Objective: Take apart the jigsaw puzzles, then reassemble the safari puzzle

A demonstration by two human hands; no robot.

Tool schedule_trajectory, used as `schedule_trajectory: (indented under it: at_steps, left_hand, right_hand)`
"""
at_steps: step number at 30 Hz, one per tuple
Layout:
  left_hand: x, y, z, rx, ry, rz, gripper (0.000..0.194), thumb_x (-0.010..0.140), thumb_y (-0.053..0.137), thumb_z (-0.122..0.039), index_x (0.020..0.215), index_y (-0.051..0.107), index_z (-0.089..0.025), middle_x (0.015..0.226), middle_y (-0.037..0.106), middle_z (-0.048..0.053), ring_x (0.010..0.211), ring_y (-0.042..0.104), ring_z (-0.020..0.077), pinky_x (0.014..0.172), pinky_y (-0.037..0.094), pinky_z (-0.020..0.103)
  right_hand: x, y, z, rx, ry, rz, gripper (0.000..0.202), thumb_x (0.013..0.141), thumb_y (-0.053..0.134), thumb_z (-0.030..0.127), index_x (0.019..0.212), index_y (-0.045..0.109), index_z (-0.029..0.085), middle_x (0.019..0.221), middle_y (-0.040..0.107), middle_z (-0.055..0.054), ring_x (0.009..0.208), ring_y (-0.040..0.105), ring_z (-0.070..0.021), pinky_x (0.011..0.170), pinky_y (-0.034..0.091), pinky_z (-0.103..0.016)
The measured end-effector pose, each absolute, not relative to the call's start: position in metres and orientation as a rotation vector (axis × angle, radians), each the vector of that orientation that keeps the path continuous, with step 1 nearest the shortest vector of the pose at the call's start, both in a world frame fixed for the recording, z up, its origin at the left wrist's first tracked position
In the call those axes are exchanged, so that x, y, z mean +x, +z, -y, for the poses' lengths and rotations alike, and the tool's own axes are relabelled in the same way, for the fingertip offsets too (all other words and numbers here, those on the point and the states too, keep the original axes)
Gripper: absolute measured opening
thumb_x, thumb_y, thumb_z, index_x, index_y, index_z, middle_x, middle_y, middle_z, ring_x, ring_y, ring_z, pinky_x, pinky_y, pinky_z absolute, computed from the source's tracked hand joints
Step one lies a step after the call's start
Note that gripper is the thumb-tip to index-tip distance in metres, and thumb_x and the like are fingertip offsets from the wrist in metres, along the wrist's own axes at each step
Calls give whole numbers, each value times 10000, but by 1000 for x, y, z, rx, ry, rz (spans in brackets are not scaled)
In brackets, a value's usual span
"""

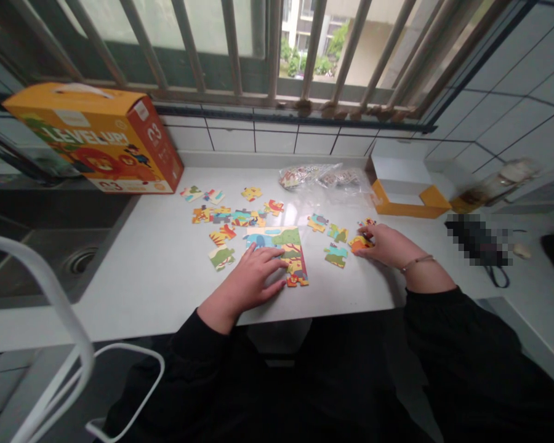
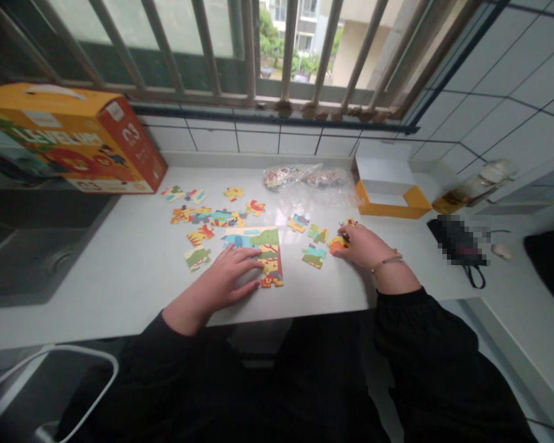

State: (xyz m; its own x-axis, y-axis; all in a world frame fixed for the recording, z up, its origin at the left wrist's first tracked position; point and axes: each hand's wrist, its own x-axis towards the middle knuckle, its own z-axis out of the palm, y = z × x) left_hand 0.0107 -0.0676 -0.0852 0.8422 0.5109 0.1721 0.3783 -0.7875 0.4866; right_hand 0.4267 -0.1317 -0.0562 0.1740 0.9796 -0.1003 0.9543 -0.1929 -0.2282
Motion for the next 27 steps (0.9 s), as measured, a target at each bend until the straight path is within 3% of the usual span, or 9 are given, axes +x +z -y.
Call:
schedule_trajectory:
  at_steps: [5,7,10,14,16,18,22,27]
  left_hand:
    - [11,-84,69,2542,449,-683,376,1040,691,-327,1409,668,-262,1600,655,144,1518,591,350,1352,245,778]
    - [12,-84,70,2514,503,-690,396,1043,691,-339,1428,648,-255,1571,675,153,1500,611,353,1352,278,761]
    - [12,-82,70,2481,601,-658,548,1018,767,-430,1510,594,-262,1524,698,171,1452,649,371,1341,349,720]
    - [12,-79,71,2450,701,-620,921,911,903,-561,1660,432,-304,1592,639,187,1477,628,404,1283,464,663]
    - [11,-79,72,2441,749,-601,1002,878,933,-572,1681,390,-319,1613,619,181,1481,626,397,1247,516,620]
    - [11,-80,72,2445,783,-571,917,900,924,-540,1642,435,-313,1575,649,164,1450,650,370,1209,554,574]
    - [11,-84,74,2471,799,-569,565,994,843,-374,1483,574,-280,1450,725,132,1360,703,326,1141,595,528]
    - [10,-86,72,2457,765,-575,565,988,823,-311,1497,581,-271,1462,722,137,1367,699,329,1148,586,538]
  right_hand:
    - [423,-38,138,-2290,266,1839,152,911,797,378,874,789,231,867,764,-65,823,695,-254,744,497,-361]
    - [411,-36,149,-2244,260,1639,235,960,756,450,860,750,238,819,756,-51,765,684,-239,717,492,-360]
    - [370,-45,166,-1945,468,1253,409,965,737,645,1004,706,239,783,742,-30,681,678,-213,671,542,-354]
    - [291,-68,176,-1498,1020,903,578,810,893,707,1065,677,235,855,799,-35,694,758,-200,666,632,-339]
    - [258,-78,176,-1406,1172,809,609,763,931,708,1044,682,228,851,815,-40,684,771,-198,640,634,-320]
    - [237,-85,175,-1384,1213,764,592,768,933,705,1004,701,215,808,814,-43,661,768,-192,602,617,-294]
    - [223,-89,174,-1415,1185,802,556,814,901,715,946,727,204,791,821,-65,652,776,-194,559,592,-269]
    - [233,-87,176,-1513,1048,970,525,912,790,748,995,735,232,834,830,-67,638,761,-210,530,573,-297]
